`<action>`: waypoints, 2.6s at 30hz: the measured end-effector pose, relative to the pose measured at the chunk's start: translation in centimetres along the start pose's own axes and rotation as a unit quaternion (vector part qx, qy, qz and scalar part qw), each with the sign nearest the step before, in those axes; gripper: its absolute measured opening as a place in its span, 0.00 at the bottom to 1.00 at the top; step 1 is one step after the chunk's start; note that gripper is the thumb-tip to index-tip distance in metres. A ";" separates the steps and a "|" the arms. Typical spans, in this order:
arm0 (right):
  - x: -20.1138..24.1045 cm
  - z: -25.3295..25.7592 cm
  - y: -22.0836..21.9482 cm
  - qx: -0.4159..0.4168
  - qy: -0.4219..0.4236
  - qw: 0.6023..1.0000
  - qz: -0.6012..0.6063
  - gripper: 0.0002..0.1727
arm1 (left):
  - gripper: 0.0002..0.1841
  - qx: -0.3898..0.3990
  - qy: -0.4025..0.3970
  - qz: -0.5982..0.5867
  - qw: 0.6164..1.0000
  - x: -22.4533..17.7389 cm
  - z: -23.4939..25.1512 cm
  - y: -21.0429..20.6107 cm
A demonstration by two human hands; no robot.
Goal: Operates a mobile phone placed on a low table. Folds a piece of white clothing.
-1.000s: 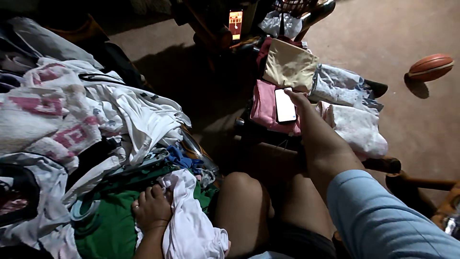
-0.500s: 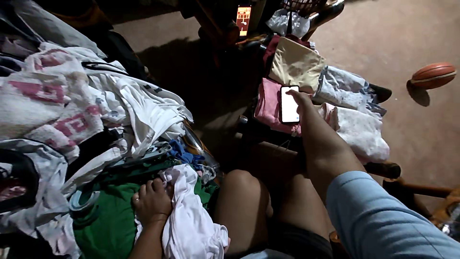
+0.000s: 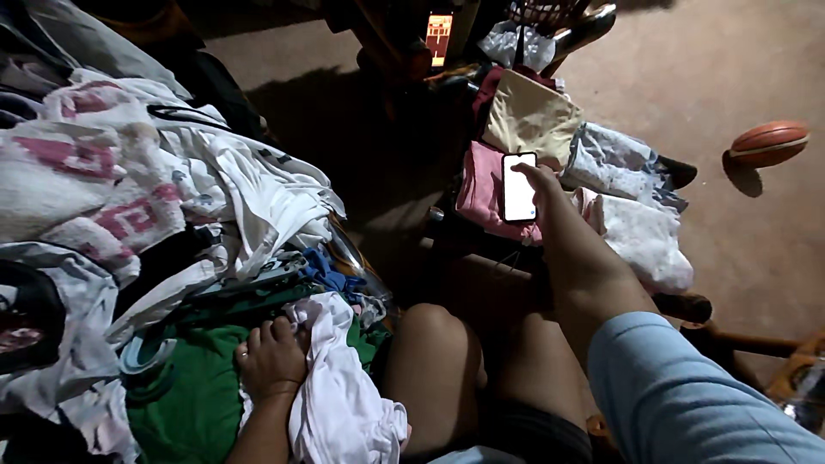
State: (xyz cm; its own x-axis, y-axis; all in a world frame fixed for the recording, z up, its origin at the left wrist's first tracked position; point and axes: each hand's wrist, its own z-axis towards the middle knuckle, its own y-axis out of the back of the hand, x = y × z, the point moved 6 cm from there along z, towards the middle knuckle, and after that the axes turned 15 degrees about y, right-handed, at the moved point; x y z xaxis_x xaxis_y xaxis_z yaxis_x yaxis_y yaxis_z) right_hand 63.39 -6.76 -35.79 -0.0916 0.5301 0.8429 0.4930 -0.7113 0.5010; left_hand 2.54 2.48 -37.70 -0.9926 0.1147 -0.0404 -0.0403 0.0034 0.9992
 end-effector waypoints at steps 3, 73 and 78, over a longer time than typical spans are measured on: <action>0.9 -1.0 0.0 0.006 -0.009 1.000 -0.012 0.43 | 0.19 -0.005 -0.006 -0.001 1.000 0.1 0.0 0.0; -2.5 -7.1 1.7 -0.127 0.171 0.950 0.229 0.45 | 0.19 -0.010 -0.002 -0.010 1.000 0.0 -0.1 0.0; -2.5 -7.2 1.8 -0.133 0.163 0.953 0.221 0.47 | 0.19 -0.011 0.000 -0.007 1.000 0.0 -0.1 -0.1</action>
State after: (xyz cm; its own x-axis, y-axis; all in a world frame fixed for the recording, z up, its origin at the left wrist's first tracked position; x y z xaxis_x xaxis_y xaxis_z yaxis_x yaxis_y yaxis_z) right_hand 58.21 -12.68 -35.59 -0.2107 0.0125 0.9775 0.3134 -0.9463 0.0797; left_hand 2.57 2.33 -37.78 -0.9918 0.1154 -0.0540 -0.0564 -0.0176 0.9983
